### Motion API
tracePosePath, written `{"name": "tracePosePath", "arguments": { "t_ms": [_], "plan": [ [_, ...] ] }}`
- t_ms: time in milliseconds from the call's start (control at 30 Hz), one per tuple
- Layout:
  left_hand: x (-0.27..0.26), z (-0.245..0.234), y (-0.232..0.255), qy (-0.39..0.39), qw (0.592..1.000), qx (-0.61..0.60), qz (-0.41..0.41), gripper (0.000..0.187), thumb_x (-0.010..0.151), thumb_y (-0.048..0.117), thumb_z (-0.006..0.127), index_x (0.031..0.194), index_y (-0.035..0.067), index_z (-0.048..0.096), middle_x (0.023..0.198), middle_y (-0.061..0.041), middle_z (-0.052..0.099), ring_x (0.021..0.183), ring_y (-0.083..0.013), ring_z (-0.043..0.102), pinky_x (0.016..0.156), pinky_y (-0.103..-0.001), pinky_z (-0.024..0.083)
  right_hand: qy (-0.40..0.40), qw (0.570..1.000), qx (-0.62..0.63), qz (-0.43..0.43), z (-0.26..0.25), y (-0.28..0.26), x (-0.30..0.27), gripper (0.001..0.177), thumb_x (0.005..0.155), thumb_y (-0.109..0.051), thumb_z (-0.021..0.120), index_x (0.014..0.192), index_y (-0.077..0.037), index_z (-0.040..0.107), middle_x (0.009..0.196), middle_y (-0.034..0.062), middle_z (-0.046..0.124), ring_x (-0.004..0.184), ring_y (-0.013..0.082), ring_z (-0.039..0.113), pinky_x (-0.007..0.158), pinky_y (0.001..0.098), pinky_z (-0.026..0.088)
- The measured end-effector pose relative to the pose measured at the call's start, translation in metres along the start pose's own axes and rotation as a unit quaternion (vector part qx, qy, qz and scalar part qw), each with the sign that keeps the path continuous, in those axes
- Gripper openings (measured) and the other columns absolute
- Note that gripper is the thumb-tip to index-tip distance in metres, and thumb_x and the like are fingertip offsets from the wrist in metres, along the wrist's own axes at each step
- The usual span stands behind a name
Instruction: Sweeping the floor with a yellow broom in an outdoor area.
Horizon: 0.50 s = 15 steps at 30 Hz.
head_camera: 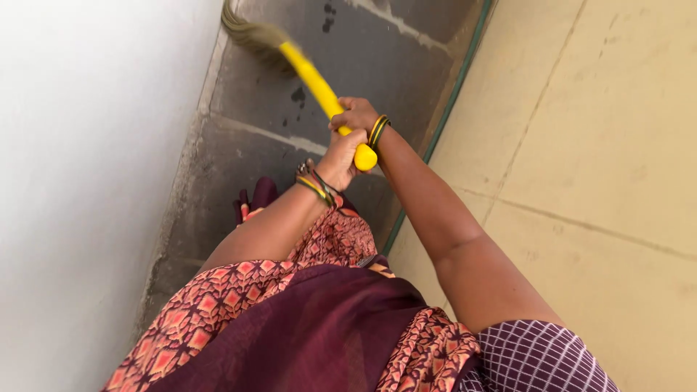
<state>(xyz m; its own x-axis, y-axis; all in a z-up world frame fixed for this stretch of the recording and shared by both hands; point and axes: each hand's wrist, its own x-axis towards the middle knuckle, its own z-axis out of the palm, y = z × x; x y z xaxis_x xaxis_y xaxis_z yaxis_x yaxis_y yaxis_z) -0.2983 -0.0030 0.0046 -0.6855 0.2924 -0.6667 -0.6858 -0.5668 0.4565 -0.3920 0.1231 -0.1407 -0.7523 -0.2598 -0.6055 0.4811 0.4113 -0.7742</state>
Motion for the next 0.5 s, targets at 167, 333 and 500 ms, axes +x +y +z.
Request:
{"name": "tracePosePath", "arguments": {
  "t_ms": [167, 333, 500],
  "plan": [
    [0.061, 0.008, 0.053, -0.010, 0.996, 0.091, 0.005, 0.050, 0.081, 0.018, 0.062, 0.125, 0.011, 0.040, 0.085, -0.008, 0.062, 0.057, -0.0191, 0.066, 0.036, -0.035, 0.053, 0.088, 0.991, 0.104, -0.010, -0.030, -0.060, 0.030, 0.094, 0.070, -0.009, 0.084, 0.150, 0.010, 0.039, 0.112, 0.0187, 0.068, 0.090, 0.0233, 0.070, 0.077, 0.0333, 0.059],
    [0.076, 0.030, 0.001, 0.004, 0.994, 0.068, 0.090, 0.069, 0.078, 0.010, 0.066, 0.140, 0.010, 0.036, 0.111, -0.011, 0.058, 0.088, -0.0228, 0.064, 0.068, -0.038, 0.056, 0.153, 0.987, 0.038, -0.035, -0.059, -0.102, -0.030, 0.093, 0.070, -0.014, 0.083, 0.151, 0.005, 0.040, 0.109, 0.0179, 0.070, 0.086, 0.0227, 0.070, 0.074, 0.0352, 0.061],
    [0.000, 0.128, -0.066, 0.010, 0.999, -0.008, 0.030, 0.076, 0.078, 0.010, 0.065, 0.142, 0.018, 0.024, 0.122, -0.007, 0.053, 0.108, -0.0189, 0.059, 0.088, -0.035, 0.055, 0.014, 0.983, -0.123, -0.138, -0.119, -0.033, -0.121, 0.088, 0.080, -0.009, 0.081, 0.155, 0.008, 0.037, 0.142, 0.0196, 0.060, 0.120, 0.0248, 0.064, 0.100, 0.0350, 0.052]
  ]
}}
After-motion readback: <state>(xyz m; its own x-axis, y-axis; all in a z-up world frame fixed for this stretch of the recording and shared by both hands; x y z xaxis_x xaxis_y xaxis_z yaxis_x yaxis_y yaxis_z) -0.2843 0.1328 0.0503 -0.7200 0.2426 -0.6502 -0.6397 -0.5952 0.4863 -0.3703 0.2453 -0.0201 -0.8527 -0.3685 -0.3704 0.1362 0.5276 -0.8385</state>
